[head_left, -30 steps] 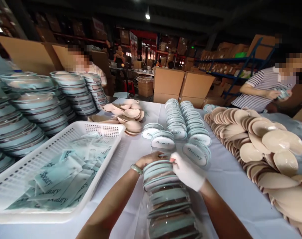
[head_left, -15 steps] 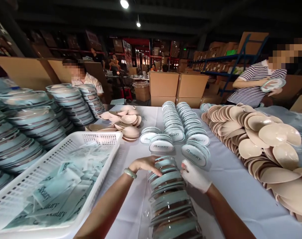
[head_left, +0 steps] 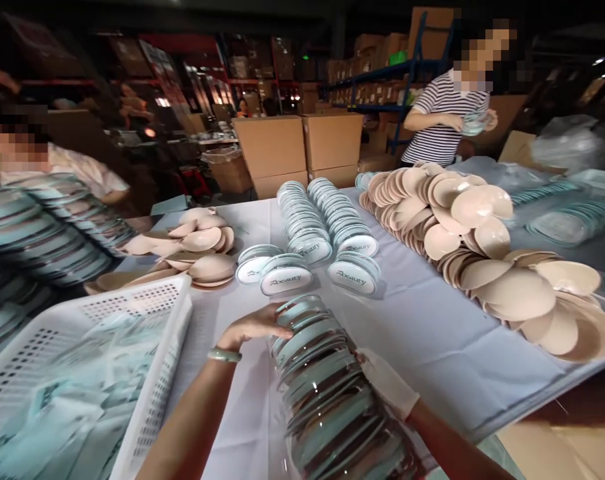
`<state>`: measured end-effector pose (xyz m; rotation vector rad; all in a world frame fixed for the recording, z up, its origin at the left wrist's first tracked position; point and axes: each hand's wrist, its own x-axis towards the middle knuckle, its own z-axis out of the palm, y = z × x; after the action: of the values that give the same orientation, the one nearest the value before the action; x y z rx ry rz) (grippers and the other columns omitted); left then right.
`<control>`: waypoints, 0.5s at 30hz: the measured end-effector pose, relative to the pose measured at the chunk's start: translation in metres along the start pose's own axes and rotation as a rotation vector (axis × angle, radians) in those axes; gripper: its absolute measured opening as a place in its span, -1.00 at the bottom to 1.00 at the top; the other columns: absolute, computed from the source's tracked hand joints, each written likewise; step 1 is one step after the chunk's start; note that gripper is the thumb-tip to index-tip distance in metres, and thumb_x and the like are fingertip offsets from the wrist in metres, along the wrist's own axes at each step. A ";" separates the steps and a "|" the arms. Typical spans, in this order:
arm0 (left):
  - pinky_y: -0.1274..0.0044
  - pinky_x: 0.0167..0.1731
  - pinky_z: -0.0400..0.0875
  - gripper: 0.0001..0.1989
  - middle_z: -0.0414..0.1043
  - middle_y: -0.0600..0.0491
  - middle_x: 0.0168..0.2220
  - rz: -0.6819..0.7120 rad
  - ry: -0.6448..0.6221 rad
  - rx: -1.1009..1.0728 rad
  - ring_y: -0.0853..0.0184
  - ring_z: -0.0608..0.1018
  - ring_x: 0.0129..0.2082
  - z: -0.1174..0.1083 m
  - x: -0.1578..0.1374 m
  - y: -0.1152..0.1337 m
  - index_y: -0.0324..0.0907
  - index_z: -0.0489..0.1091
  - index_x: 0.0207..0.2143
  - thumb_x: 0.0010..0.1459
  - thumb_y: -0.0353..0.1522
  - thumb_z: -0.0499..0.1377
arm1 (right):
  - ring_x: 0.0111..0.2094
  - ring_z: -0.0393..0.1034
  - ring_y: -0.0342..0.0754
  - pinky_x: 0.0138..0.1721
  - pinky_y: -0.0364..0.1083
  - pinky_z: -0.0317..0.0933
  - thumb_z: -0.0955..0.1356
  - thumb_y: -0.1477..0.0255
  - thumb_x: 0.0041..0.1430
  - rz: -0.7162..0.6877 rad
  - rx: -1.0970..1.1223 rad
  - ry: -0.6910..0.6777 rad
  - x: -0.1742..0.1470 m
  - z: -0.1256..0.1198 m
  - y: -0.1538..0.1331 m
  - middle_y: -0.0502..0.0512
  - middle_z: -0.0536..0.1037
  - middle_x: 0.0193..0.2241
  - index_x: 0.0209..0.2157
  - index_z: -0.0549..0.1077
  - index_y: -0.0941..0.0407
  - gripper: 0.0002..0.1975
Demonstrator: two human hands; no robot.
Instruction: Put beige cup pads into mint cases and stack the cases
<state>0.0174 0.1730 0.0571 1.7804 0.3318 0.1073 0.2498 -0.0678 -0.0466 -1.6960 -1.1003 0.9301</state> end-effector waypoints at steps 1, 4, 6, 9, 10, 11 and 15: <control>0.20 0.14 0.38 -0.34 0.61 -0.03 0.04 -0.015 0.001 -0.002 -0.11 0.54 0.08 0.000 0.000 0.000 -0.14 0.50 0.11 -0.07 -0.17 0.45 | -0.21 0.41 0.09 -0.08 0.09 0.30 0.24 -0.07 0.18 0.001 -0.001 -0.021 -0.004 -0.001 0.004 0.15 0.51 -0.33 -0.30 0.37 0.10 -0.52; 0.20 0.17 0.35 -0.33 0.60 -0.03 0.05 -0.034 -0.007 -0.012 -0.14 0.52 0.10 0.002 0.002 0.001 -0.16 0.52 0.08 -0.10 -0.14 0.46 | -0.27 0.29 -0.01 -0.15 0.00 0.23 0.27 -0.07 0.17 -0.019 0.027 -0.088 -0.006 0.003 -0.006 0.06 0.41 -0.37 -0.38 0.32 0.10 -0.52; 0.21 0.20 0.33 -0.32 0.59 -0.02 0.08 -0.036 -0.011 -0.017 -0.12 0.50 0.15 0.003 0.002 0.002 -0.15 0.51 0.09 -0.10 -0.14 0.46 | -0.31 0.23 -0.06 -0.25 -0.06 0.19 0.31 -0.06 0.12 -0.009 0.087 -0.167 -0.004 0.004 -0.019 0.01 0.35 -0.38 -0.34 0.31 0.10 -0.53; 0.23 0.20 0.33 -0.31 0.58 -0.01 0.09 -0.052 -0.013 -0.019 -0.08 0.49 0.16 0.003 0.001 0.003 -0.14 0.49 0.12 -0.09 -0.15 0.45 | -0.43 0.16 -0.12 -0.41 -0.13 0.08 0.37 0.02 0.04 0.125 0.210 -0.305 0.000 -0.001 -0.034 -0.06 0.29 -0.41 -0.20 0.26 0.06 -0.54; 0.23 0.20 0.33 -0.31 0.59 -0.01 0.08 -0.054 -0.014 -0.024 -0.08 0.50 0.15 0.003 0.001 0.003 -0.13 0.49 0.13 -0.09 -0.16 0.45 | -0.47 0.13 -0.13 -0.44 -0.14 0.05 0.37 0.08 0.04 0.172 0.196 -0.333 0.002 -0.005 -0.038 -0.08 0.28 -0.44 -0.18 0.25 0.05 -0.57; 0.24 0.19 0.34 -0.32 0.59 0.00 0.07 -0.054 -0.015 -0.029 -0.07 0.50 0.14 0.002 0.001 0.003 -0.12 0.49 0.13 -0.08 -0.17 0.45 | -0.49 0.12 -0.13 -0.46 -0.14 0.02 0.35 0.14 0.06 0.193 0.123 -0.344 0.005 -0.008 -0.044 -0.08 0.27 -0.46 -0.17 0.25 0.05 -0.62; 0.27 0.15 0.38 -0.35 0.61 0.01 0.05 -0.058 -0.025 -0.040 -0.07 0.53 0.08 0.002 0.003 0.001 -0.11 0.51 0.10 -0.09 -0.18 0.45 | -0.49 0.18 -0.09 -0.42 -0.11 0.00 0.31 0.42 0.09 0.071 -0.300 -0.350 0.017 -0.016 -0.080 -0.05 0.35 -0.54 -0.18 0.36 0.07 -0.79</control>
<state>0.0206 0.1717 0.0577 1.7298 0.3607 0.0503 0.2476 -0.0390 0.0315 -1.8667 -1.4782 1.1852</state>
